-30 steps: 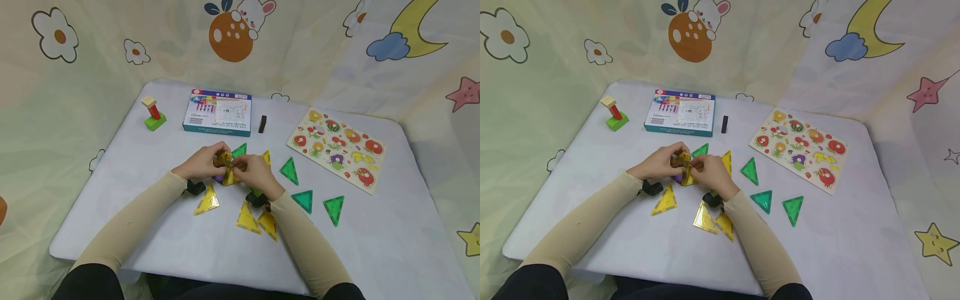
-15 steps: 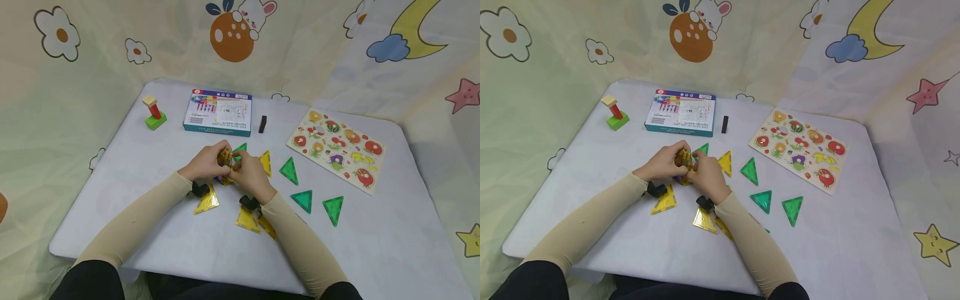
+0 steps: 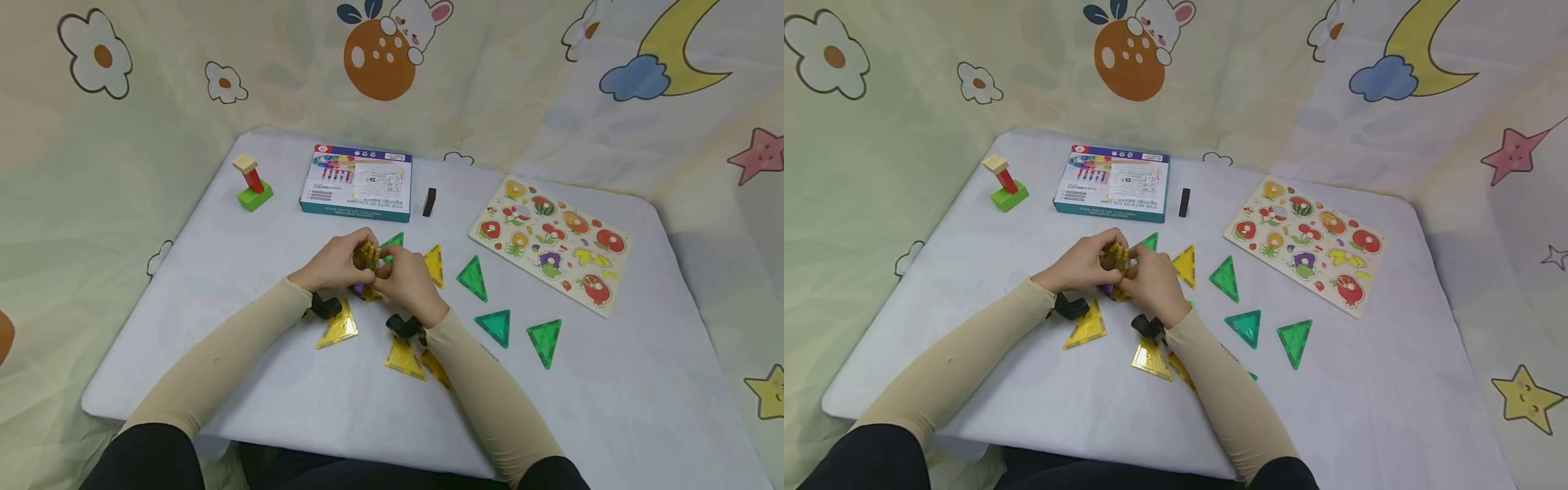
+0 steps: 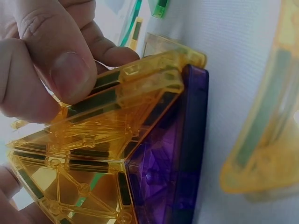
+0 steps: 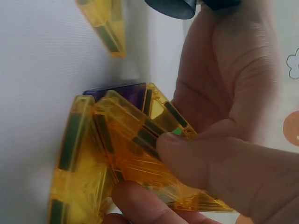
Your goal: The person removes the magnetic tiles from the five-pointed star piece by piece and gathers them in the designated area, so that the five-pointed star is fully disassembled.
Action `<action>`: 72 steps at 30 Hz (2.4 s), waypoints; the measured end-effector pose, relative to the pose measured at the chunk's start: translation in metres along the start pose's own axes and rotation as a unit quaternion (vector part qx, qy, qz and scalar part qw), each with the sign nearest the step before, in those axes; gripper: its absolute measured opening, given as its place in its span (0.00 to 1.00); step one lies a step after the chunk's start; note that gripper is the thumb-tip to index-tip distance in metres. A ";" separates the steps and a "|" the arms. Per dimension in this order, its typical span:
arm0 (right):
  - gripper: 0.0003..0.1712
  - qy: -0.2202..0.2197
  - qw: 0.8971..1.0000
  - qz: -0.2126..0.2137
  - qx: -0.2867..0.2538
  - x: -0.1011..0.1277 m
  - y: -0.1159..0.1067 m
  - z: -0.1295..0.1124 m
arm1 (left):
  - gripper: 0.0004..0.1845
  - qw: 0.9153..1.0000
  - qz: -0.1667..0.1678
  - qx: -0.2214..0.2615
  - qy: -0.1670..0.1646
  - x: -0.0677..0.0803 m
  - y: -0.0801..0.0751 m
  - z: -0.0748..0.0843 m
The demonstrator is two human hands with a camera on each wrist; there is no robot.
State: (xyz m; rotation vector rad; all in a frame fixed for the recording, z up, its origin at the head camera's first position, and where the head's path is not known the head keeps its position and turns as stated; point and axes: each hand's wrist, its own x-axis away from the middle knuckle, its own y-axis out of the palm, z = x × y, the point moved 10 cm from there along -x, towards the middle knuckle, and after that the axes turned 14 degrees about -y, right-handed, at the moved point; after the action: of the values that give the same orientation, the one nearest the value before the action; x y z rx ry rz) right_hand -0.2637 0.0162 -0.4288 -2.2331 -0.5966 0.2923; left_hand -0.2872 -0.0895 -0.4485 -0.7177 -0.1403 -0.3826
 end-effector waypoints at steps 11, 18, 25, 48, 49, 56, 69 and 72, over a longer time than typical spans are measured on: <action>0.19 0.008 1.000 0.005 0.004 0.002 -0.007 0.003 | 0.19 1.000 0.000 -0.006 -0.004 0.002 -0.001 -0.002; 0.13 0.017 0.998 0.062 -0.027 0.003 -0.012 0.013 | 0.22 1.000 0.001 -0.008 -0.021 0.001 -0.002 -0.004; 0.17 0.061 0.995 0.064 -0.050 0.008 -0.014 0.027 | 0.21 0.999 -0.009 -0.011 -0.036 -0.003 0.001 -0.007; 0.15 0.058 0.978 0.079 -0.183 0.023 -0.033 0.052 | 0.19 0.999 -0.036 -0.007 -0.033 -0.002 0.002 -0.020; 0.15 0.051 0.979 0.077 -0.183 0.025 -0.035 0.053 | 0.19 0.999 -0.033 -0.007 -0.035 -0.001 0.000 -0.021; 0.14 0.053 0.985 0.080 -0.141 0.063 -0.061 0.081 | 0.19 0.998 -0.019 -0.040 -0.045 0.003 -0.006 -0.028; 0.33 0.296 0.940 0.170 0.014 0.272 -0.181 0.196 | 0.24 0.993 0.004 -0.074 -0.094 0.004 -0.019 -0.039; 0.37 0.342 0.927 0.143 0.051 0.308 -0.187 0.218 | 0.23 0.993 0.005 -0.067 -0.100 0.004 -0.019 -0.040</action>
State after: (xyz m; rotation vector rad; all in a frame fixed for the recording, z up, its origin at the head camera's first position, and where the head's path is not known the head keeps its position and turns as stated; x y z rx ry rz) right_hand -0.1434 0.4199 -0.4379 -2.1256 0.1194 -0.3071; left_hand -0.2912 -0.1305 -0.4661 -0.8891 -0.3016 -0.3116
